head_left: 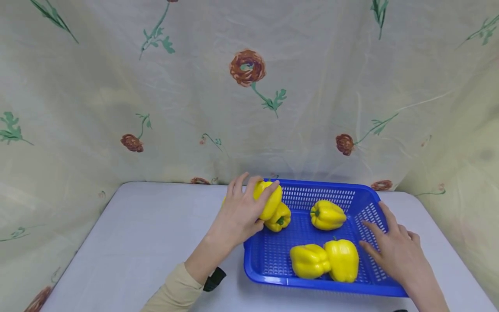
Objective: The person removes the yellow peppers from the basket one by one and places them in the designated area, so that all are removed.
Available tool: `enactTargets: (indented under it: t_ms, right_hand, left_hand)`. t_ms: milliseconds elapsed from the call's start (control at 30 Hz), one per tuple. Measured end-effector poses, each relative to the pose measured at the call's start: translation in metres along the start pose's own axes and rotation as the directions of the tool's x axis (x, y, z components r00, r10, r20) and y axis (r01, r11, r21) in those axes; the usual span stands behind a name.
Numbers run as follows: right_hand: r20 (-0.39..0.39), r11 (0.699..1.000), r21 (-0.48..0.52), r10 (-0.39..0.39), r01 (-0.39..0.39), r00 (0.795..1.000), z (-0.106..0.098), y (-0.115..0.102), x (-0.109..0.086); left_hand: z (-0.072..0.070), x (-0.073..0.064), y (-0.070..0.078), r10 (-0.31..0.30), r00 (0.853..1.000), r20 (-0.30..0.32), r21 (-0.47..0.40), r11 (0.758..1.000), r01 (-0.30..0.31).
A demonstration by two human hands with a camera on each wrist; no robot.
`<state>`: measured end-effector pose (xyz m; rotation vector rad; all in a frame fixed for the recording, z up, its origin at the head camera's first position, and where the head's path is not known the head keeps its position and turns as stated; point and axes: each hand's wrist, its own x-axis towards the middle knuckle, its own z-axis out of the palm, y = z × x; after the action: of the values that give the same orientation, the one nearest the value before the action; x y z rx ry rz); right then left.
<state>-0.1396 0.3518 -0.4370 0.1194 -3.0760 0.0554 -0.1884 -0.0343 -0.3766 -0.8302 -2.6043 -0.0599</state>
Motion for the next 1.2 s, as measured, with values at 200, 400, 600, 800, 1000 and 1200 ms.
enactTargets:
  t_ms: [200, 400, 600, 800, 1000, 1200]
  right_hand:
    - [-0.004, 1.0, -0.004, -0.005, 0.005, 1.0, 0.0, 0.0, 0.0]
    - [-0.007, 1.0, -0.003, -0.008, 0.008, 1.0, 0.0, 0.0, 0.001]
    - [0.002, 1.0, 0.0, -0.002, 0.002, 1.0, 0.0, 0.001, 0.0]
    - [0.012, 1.0, 0.0, 0.0, 0.0, 1.0, 0.001, 0.0, 0.001]
    - [0.012, 1.0, -0.007, 0.0, 0.0, 1.0, -0.001, 0.0, 0.002]
    - [0.011, 1.0, -0.007, -0.002, 0.002, 1.0, -0.001, 0.0, -0.001]
  left_hand:
    - [-0.002, -0.003, -0.007, -0.038, 0.999, -0.022, -0.008, 0.999, 0.038]
    - [-0.004, -0.006, -0.016, -0.09, 0.995, -0.042, -0.012, 0.996, 0.089]
    - [-0.004, -0.012, -0.027, -0.13, 0.991, -0.043, -0.001, 0.992, 0.13]
    - [-0.006, -0.023, -0.043, -0.196, 0.98, -0.023, -0.041, 0.98, 0.195]
    - [-0.007, -0.034, -0.059, -0.248, 0.969, -0.02, -0.058, 0.967, 0.246]
    - [-0.007, -0.043, -0.073, -0.306, 0.952, -0.002, -0.063, 0.95, 0.305]
